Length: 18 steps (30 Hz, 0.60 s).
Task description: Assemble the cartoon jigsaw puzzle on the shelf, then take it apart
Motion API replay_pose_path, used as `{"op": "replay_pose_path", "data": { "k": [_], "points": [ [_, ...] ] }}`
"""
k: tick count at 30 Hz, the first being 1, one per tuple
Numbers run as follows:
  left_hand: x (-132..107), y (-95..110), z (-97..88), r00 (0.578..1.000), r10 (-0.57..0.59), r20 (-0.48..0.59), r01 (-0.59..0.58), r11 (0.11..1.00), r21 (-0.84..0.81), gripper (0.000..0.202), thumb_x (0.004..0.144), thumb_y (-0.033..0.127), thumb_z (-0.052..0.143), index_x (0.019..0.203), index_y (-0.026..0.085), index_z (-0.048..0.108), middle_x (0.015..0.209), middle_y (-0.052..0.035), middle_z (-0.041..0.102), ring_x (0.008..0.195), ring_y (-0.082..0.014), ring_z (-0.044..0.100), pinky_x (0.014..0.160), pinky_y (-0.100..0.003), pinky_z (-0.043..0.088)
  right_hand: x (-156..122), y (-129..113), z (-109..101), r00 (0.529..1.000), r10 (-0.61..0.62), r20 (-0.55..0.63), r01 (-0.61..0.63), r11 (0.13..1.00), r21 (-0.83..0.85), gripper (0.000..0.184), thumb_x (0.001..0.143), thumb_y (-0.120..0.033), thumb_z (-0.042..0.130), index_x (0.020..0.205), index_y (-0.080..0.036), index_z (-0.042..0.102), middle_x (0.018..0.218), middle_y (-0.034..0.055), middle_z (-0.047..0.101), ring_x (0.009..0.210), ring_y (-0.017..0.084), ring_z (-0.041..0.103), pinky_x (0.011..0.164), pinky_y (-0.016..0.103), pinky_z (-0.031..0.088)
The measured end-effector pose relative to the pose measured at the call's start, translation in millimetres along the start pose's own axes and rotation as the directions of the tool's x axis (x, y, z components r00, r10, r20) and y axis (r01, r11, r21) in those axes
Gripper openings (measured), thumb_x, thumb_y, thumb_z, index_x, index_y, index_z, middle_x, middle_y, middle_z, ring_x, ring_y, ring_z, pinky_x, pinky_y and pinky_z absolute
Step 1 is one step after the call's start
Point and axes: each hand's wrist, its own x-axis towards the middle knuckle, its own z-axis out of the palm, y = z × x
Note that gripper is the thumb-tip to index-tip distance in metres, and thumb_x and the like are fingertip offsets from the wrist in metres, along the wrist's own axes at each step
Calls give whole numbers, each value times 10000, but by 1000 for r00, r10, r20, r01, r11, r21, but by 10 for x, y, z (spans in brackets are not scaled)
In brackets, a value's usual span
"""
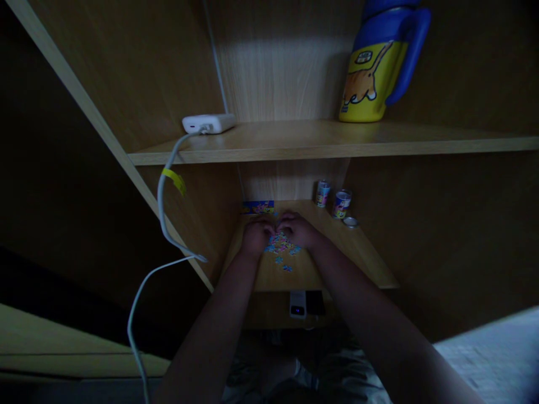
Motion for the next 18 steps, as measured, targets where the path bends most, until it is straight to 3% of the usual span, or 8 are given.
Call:
{"op": "replay_pose_path", "data": {
  "k": [6, 11, 14, 18],
  "points": [
    [-13, -29, -35, 997, -74, -3, 74, 995, 61, 370, 870, 14, 652, 887, 285, 904, 1185, -41, 859, 1211, -258, 739, 1169, -421, 568, -15, -1, -12, 997, 74, -7, -74, 997, 8, 316, 962, -110, 629, 1054, -255, 894, 1186, 99, 792, 1197, 246, 707, 1142, 446, 536],
    [-8, -59, -23, 995, -93, -25, 94, 992, 78, 342, 883, 43, 641, 865, 269, 898, 1143, -54, 858, 1138, -243, 760, 1129, -394, 586, -5, -16, 51, 1000, 23, -5, -22, 992, 122, 400, 890, -15, 628, 1000, -290, 897, 1261, 80, 756, 1257, 224, 688, 1135, 432, 541],
    [2, -86, -6, 995, -99, -21, 101, 991, 89, 339, 881, 41, 632, 837, 256, 891, 1101, -66, 856, 1122, -244, 764, 1131, -397, 574, 15, -35, 59, 1000, -9, -1, 9, 992, 129, 342, 904, -20, 625, 932, -255, 872, 1179, 78, 775, 1192, 217, 709, 1114, 412, 547],
    [6, -104, 15, 993, -116, 16, 114, 987, 111, 328, 873, 51, 635, 786, 258, 874, 1031, -71, 854, 1105, -271, 758, 1101, -428, 572, 46, -55, 67, 999, -3, -34, 4, 1000, 29, 262, 1010, -118, 593, 1121, -195, 818, 1197, 109, 802, 1200, 240, 712, 1147, 421, 537]
  ]
}}
